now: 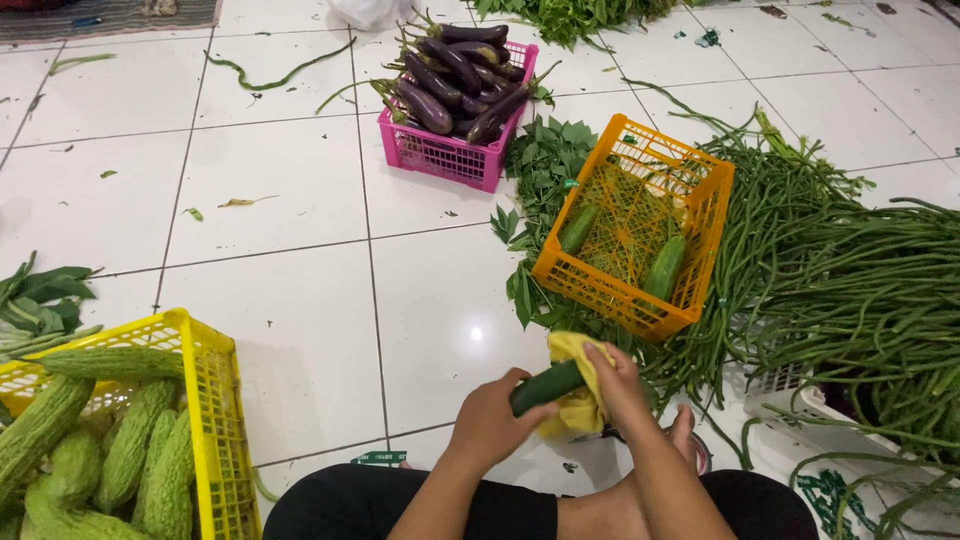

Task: The person is sitting on the floor cleaning harvested cucumbers by wiping them with a cloth and sorting them.

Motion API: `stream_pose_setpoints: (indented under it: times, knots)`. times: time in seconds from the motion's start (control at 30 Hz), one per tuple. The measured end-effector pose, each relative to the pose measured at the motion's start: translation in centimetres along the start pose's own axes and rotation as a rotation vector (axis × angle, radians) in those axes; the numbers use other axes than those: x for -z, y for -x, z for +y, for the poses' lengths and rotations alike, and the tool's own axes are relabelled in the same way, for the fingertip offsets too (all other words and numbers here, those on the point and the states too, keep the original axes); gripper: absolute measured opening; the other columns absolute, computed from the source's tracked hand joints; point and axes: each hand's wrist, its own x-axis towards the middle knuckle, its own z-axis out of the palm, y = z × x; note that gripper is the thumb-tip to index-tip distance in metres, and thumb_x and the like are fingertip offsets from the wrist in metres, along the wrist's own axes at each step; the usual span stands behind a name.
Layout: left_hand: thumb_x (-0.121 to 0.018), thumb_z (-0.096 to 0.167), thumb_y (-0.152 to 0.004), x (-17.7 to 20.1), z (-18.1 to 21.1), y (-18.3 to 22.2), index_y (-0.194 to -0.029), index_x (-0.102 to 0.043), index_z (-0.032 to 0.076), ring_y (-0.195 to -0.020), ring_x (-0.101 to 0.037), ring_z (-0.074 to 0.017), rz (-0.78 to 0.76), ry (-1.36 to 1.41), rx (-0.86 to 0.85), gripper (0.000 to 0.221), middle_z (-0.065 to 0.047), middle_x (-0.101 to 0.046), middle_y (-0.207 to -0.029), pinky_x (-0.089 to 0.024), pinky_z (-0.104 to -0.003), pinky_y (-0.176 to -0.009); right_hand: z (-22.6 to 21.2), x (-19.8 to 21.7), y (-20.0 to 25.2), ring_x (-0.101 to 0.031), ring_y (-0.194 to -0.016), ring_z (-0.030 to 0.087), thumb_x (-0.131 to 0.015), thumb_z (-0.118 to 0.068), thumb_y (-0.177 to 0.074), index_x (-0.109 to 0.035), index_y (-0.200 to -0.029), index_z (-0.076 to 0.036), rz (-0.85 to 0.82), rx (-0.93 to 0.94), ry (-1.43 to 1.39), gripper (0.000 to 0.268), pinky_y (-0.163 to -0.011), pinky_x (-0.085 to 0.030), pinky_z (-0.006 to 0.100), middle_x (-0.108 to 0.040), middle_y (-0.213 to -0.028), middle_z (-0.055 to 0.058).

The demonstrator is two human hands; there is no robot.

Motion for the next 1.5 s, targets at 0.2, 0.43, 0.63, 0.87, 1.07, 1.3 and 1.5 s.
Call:
stream_pose_setpoints:
  times: [0.2,0.43,0.63,0.87,1.07,1.3,1.5]
  knots:
    - [-0.081,0.041,-0.075,0.1,0.4,0.4,-0.105,-0.073,0.017,-0.072,-0.069,-0.0186,-0.010,0.127,0.021,0.039,-0.002,-0.075,-0.082,-0.052,-0.030,-0.069,0.1,0.8,0.4,-0.062,-0.069,0.022,-0.063,-0.024,-0.093,-0.072,-0.108,0.000,0.013,0.289,-0.217,0.029,-0.064,-0.050,0.031,-0.070,-0.087,0.014]
    - [-0.078,0.034,-0.078,-0.5,-1.1,0.0,-0.101,-0.075,0.006,-0.071,-0.062,-0.0131,-0.176,0.446,0.038,0.036,-0.003,-0.071,-0.078,-0.049,-0.024,-0.070,1.9,1.0,-1.0,-0.063,-0.099,0.024,-0.064,-0.029,-0.091,-0.065,-0.124,0.006,0.109,0.227,-0.394,0.048,-0.086,-0.050,0.030,-0.066,-0.115,0.019]
    - [-0.080,0.027,-0.076,-0.7,-0.4,0.1,-0.118,-0.068,0.016,-0.082,-0.072,-0.0282,0.025,-0.013,-0.145,0.045,-0.007,-0.077,-0.090,-0.054,-0.036,-0.073,1.0,0.3,-1.0,-0.066,-0.080,0.023,-0.065,-0.033,-0.091,-0.075,-0.113,0.001,-0.038,0.090,0.077,0.042,-0.072,-0.052,0.032,-0.074,-0.095,0.014]
    - [-0.072,0.021,-0.085,-0.6,-0.6,-0.9,-0.128,-0.068,0.011,-0.085,-0.061,-0.0126,0.110,0.659,-0.046,0.045,-0.005,-0.071,-0.098,-0.051,-0.026,-0.074,1.1,-0.2,1.1,-0.061,-0.067,0.022,-0.048,-0.041,-0.099,-0.074,-0.114,0.004,-0.230,0.098,0.015,0.054,-0.058,-0.050,0.033,-0.069,-0.085,0.016]
    - [-0.047,0.043,-0.099,-1.4,-1.8,-1.3,-0.118,-0.064,0.004,-0.087,-0.066,-0.0172,0.126,0.886,0.049,0.046,-0.009,-0.074,-0.101,-0.053,-0.030,-0.082,-0.4,-0.6,5.3,-0.058,-0.064,0.015,-0.062,-0.021,-0.090,-0.075,-0.086,-0.001,-0.486,0.592,0.225,0.024,-0.061,-0.050,0.029,-0.073,-0.075,0.004]
    - [-0.043,0.032,-0.102,-2.1,-2.6,-1.2,-0.153,-0.022,0.015,-0.087,-0.066,-0.0221,0.010,1.184,-0.028,0.057,-0.013,-0.059,-0.107,-0.064,-0.039,-0.075,-1.9,-0.1,7.9,-0.055,-0.116,0.026,-0.045,-0.014,-0.098,-0.058,-0.118,-0.001,-0.011,0.845,-0.121,0.027,-0.104,-0.043,0.041,-0.055,-0.129,0.012]
    - [-0.050,0.033,-0.093,-2.8,-0.1,1.6,-0.153,-0.026,0.003,-0.122,-0.051,-0.0323,-0.148,0.767,-0.241,0.072,-0.022,-0.046,-0.138,-0.046,-0.044,-0.099,-1.1,-3.7,10.2,-0.002,-0.158,0.041,-0.049,-0.019,-0.096,-0.011,-0.162,-0.007,0.027,1.012,0.145,0.077,-0.124,-0.011,0.055,0.001,-0.170,0.023]
